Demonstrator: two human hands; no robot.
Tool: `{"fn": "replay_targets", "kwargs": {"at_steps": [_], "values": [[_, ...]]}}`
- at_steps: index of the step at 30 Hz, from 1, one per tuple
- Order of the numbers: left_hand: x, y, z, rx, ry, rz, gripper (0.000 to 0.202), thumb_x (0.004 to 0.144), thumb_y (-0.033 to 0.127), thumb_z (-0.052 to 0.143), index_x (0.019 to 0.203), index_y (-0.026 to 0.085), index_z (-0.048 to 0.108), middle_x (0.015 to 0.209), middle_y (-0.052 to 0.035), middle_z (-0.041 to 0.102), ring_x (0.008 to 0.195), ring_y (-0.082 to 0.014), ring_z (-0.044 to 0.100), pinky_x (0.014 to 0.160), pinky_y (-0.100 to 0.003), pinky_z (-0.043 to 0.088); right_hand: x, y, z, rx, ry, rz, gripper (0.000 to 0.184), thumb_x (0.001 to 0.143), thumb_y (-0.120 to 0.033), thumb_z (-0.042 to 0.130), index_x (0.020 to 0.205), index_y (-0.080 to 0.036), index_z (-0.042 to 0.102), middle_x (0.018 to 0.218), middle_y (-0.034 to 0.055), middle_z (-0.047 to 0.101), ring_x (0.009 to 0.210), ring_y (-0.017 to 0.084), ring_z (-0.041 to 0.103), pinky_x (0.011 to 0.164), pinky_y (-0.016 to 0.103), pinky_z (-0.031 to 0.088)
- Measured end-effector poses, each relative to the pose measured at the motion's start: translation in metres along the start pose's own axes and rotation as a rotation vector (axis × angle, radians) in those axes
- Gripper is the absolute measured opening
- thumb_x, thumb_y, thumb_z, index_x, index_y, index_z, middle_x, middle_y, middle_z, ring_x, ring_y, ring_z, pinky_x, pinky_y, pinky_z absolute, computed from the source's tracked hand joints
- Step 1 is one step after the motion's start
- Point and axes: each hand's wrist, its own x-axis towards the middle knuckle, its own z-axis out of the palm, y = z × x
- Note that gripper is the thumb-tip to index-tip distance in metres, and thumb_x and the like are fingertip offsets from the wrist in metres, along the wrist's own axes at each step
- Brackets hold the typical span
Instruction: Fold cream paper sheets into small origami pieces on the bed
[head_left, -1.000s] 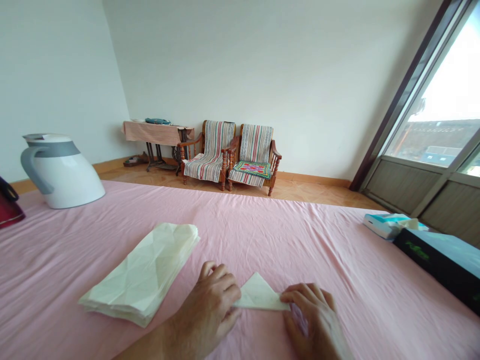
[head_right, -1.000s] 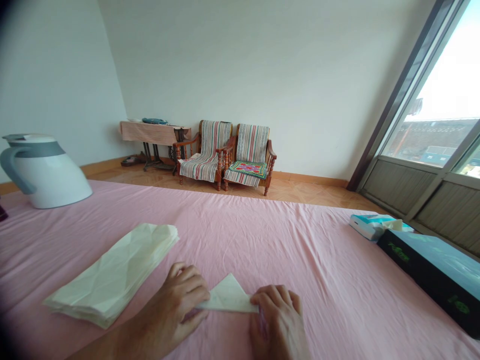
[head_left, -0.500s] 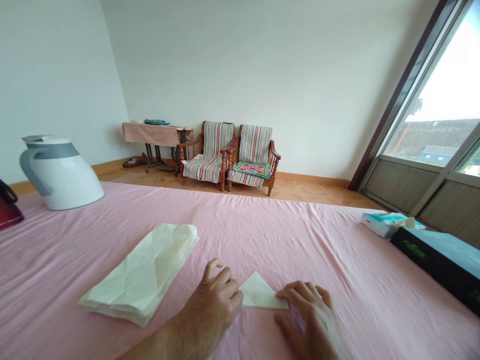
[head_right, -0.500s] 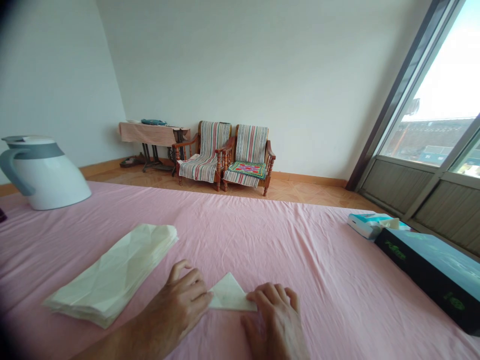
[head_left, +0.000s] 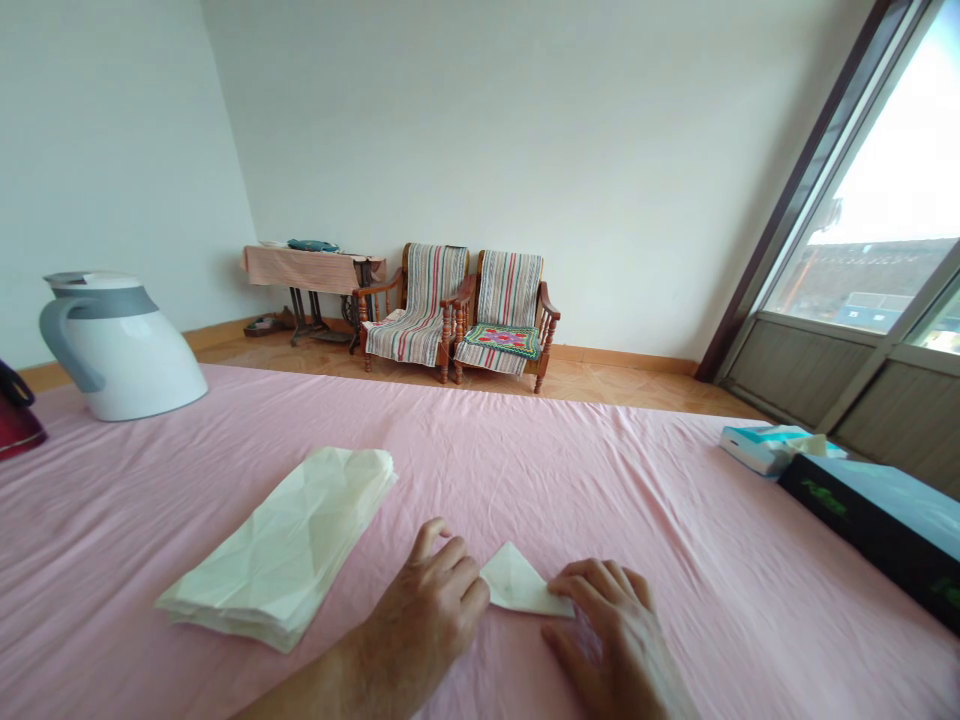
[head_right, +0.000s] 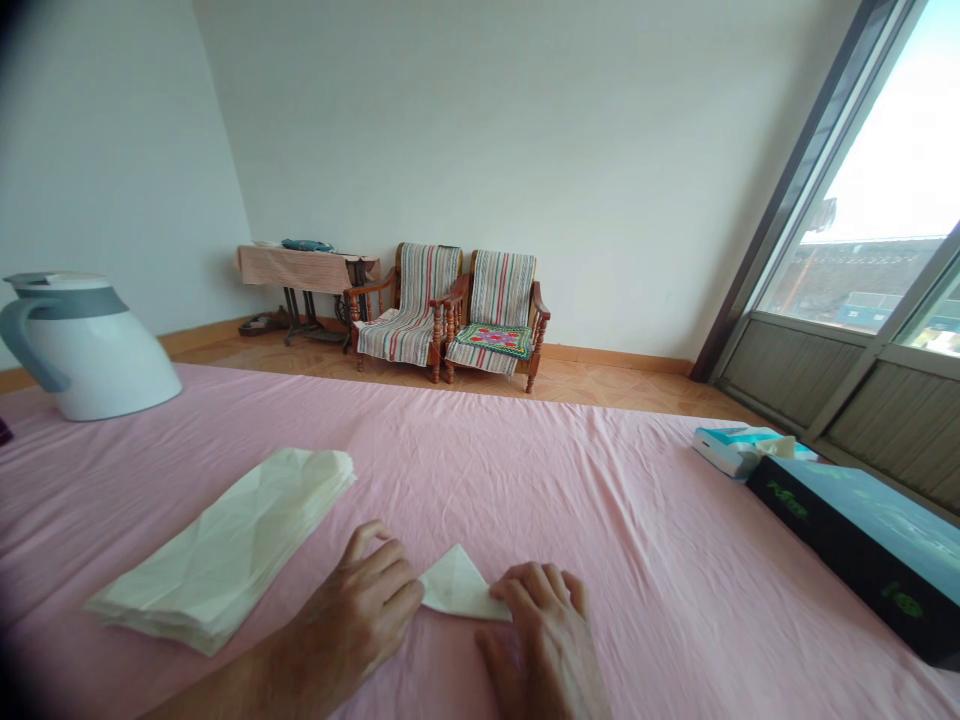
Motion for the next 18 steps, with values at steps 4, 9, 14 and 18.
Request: {"fn": "replay_targets", "kwargs": {"at_steps": [4, 9, 14, 18], "values": [[0.003, 0.001, -0.007, -0.071, 0.129, -0.045, 0.025, 0.089, 0.002, 0.039, 0.076, 0.017, 0.053, 0.074, -0.0010, 0.054, 0.072, -0.0184, 0.048, 0.088, -0.044, 0.032, 0.003, -0.005, 0.000, 0.074, 0.097, -0.003, 0.009, 0.087, -0.025, 0.057, 0.088, -0.026, 0.066, 0.087, 0.0028, 0.067, 0.080, 0.020, 0.062, 0.071, 0.033, 0.046], [0.007, -0.002, -0.011, -0.437, 0.284, -0.300, 0.023, 0.094, 0.014, 0.034, 0.079, 0.019, 0.051, 0.075, -0.0017, 0.056, 0.074, -0.0180, 0.053, 0.075, -0.033, 0.039, 0.009, -0.017, -0.007, 0.445, 0.241, 0.129, 0.021, 0.093, -0.031, 0.048, 0.089, -0.025, 0.068, 0.079, 0.0030, 0.066, 0.073, 0.018, 0.062, 0.065, 0.027, 0.049], [0.010, -0.007, 0.001, -0.797, 0.220, -0.552, 0.012, 0.094, 0.019, 0.042, 0.091, 0.020, 0.053, 0.082, -0.0008, 0.062, 0.077, -0.0159, 0.059, 0.070, -0.025, 0.043, 0.012, -0.017, 0.000, 0.512, 0.171, 0.320, 0.025, 0.087, -0.043, 0.053, 0.086, -0.024, 0.070, 0.068, 0.0007, 0.065, 0.064, 0.017, 0.060, 0.060, 0.024, 0.048], [0.009, -0.008, 0.010, -0.647, 0.115, -0.529, 0.014, 0.082, 0.008, 0.055, 0.088, 0.020, 0.059, 0.088, -0.0001, 0.063, 0.088, -0.0191, 0.057, 0.080, -0.031, 0.039, 0.010, -0.011, 0.016, 0.395, 0.067, 0.318, 0.022, 0.085, -0.031, 0.048, 0.075, -0.023, 0.066, 0.068, 0.0008, 0.064, 0.064, 0.017, 0.059, 0.062, 0.027, 0.043]]}}
